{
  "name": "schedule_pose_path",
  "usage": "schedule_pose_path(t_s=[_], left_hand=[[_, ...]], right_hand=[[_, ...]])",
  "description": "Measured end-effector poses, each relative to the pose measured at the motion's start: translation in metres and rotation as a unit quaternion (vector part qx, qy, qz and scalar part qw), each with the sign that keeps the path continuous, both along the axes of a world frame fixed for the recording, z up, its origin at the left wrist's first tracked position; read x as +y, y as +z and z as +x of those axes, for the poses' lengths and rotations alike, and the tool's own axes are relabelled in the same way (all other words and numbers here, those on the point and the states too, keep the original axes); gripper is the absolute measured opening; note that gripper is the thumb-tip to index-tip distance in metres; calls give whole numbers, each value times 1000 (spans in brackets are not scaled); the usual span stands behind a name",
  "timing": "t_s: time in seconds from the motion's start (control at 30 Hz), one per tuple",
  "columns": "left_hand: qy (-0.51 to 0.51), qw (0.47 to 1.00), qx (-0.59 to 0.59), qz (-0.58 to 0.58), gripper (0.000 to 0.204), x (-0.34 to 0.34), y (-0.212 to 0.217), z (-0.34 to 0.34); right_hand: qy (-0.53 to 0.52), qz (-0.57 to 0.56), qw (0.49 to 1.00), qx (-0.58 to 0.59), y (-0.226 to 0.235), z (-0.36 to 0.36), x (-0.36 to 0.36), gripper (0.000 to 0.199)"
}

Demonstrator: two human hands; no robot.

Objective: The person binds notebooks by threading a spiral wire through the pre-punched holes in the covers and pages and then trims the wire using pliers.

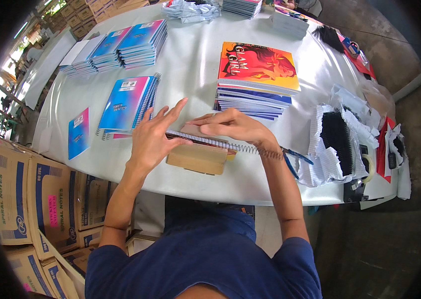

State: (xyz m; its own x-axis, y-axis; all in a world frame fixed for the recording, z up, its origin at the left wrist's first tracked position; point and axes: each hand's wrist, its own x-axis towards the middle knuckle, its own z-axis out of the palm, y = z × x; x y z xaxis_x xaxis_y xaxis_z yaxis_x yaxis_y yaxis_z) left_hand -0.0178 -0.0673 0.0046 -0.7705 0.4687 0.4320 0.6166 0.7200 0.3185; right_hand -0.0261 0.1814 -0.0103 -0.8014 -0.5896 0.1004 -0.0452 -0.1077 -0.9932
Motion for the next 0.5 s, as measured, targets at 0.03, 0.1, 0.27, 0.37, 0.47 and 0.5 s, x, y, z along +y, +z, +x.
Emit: schedule_pose_path(t_s=[0.03,0.1,0.27,0.37,0.47,0.5], left_hand=[[-1,1000,-5,2,95,-2,1,1],[20,1000,9,-1,95,-5,3,0],[10,998,-38,54,97,-10,0,-4],[6,993,-9,118,102,-14,-10,-11],[5,956,-160,246,107,-17,-10,-10],[3,944,-175,281,109,-18,-14,-11]], right_hand=[[-25,65,998,-3,2,-2,-5,50],[-29,-43,993,-103,-8,-8,6,44],[10,-53,997,-52,-22,-15,8,38],[-90,-207,957,-181,-1,-4,-9,44],[-19,166,984,57,16,-11,-24,44],[-13,208,976,71,14,-17,-27,41]])
